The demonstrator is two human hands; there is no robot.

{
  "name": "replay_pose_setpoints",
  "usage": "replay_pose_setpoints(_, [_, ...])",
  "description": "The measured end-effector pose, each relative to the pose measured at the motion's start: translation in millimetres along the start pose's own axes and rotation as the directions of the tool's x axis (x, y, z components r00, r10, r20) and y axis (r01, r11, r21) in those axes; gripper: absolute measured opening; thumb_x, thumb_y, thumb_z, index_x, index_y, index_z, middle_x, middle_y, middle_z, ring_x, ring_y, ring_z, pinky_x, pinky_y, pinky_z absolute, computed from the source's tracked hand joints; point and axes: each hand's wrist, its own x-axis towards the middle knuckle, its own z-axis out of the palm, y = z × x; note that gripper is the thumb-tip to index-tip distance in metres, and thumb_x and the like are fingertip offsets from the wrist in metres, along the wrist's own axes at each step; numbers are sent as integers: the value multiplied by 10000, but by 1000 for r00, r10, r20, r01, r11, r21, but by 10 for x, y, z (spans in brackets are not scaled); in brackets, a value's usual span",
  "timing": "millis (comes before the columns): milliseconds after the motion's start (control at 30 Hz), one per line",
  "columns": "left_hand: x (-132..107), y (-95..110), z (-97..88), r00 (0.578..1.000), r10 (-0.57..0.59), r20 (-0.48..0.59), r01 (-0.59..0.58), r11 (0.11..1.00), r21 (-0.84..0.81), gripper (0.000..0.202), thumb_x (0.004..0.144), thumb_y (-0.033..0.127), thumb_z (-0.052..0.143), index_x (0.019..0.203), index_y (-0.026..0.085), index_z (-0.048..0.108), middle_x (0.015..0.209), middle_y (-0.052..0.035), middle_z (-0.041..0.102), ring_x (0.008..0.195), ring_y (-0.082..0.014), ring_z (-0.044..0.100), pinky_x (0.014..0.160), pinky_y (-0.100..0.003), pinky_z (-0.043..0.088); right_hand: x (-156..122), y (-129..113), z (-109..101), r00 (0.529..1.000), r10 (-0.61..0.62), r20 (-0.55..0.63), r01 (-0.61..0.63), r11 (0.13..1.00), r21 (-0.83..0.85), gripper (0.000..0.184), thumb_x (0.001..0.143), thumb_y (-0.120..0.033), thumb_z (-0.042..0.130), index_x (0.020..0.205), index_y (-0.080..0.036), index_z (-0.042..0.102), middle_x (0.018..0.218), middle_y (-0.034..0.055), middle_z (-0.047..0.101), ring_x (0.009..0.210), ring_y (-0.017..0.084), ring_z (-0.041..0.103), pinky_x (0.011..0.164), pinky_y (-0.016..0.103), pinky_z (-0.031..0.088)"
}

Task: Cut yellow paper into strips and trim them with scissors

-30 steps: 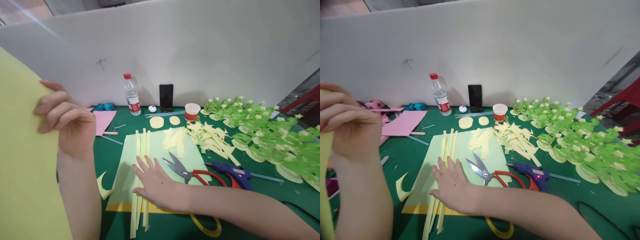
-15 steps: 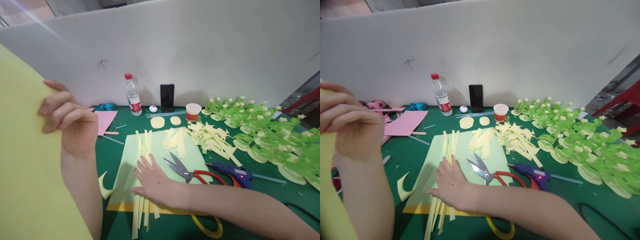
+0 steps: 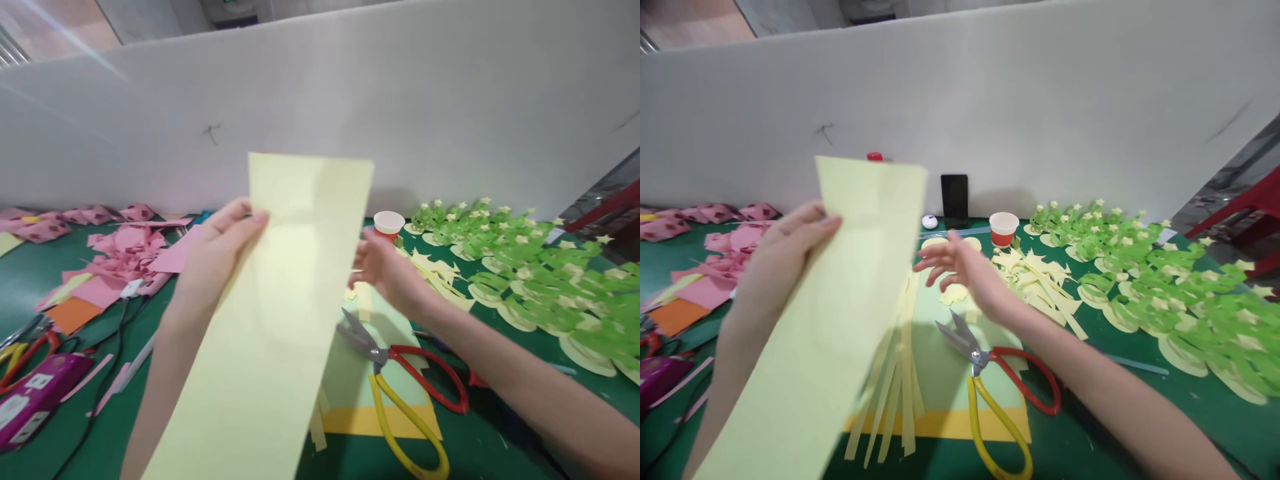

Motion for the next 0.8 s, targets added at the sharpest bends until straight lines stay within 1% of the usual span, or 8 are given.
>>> replay_pose_setpoints(133, [-16,-161,184,981,-113,156,49,930,363,99,781,266,562,792,169,545,584,50,601,501,-90,563,436,-148,403,-132,-81,-469,989,146,-4,-141,962,232,571,828,-584,265,801,-158,644,783,85,667,629,150,596,508,254,447])
replay_pose_setpoints(200, [-2,-262,247,957,-172,232,38,871,491,176,783,349,545,805,175,538,572,42,588,459,-94,535,389,-154,344,-205,-123,-540,976,217,24,-218,961,170,327,744,-486,541,822,-192,663,806,43,672,689,150,600,564,243,454])
replay_pose_setpoints(300, [20,-408,317,929,-214,302,30,857,514,245,760,410,560,760,165,545,541,40,541,440,-89,494,391,-168,310,-291,-157,-539,968,253,2,-253,968,10,207,704,-342,628,841,-190,663,821,35,664,726,164,601,613,263,458])
replay_pose_setpoints(467, [-13,-578,432,831,-203,518,115,974,197,552,727,673,393,920,191,582,901,-53,617,810,-184,585,675,-268,464,-390,-148,-589,997,-60,52,68,982,-177,166,756,-289,566,753,-160,671,742,46,637,670,150,558,579,276,433])
replay_pose_setpoints(567, [-77,-616,496,679,-230,697,178,973,148,594,731,659,411,1150,252,516,1258,-72,488,1144,-255,442,902,-348,382,-431,-145,-636,955,-275,109,291,939,-184,131,761,-172,549,767,-185,679,803,40,633,737,139,540,639,279,437])
replay_pose_setpoints(700, [-148,-623,535,498,-299,814,304,939,160,655,694,597,546,1243,249,459,1314,-80,445,1220,-320,358,973,-432,304,-475,-169,-646,864,-490,115,503,838,-211,288,740,-29,491,758,-243,682,790,10,628,757,129,517,713,305,421])
replay_pose_setpoints(733, [-160,-620,539,484,-301,822,347,928,136,686,663,593,583,1246,253,457,1311,-83,450,1214,-333,363,973,-449,301,-487,-184,-644,848,-522,94,528,819,-222,295,738,-21,491,765,-246,681,770,10,625,748,130,515,704,306,423])
replay_pose_setpoints(800, [-181,-606,546,532,-318,784,428,901,75,755,571,570,675,1228,255,478,1285,-98,474,1167,-363,413,946,-472,327,-513,-225,-641,830,-558,24,544,798,-261,267,748,-36,507,777,-238,678,747,16,626,720,130,526,653,288,435])
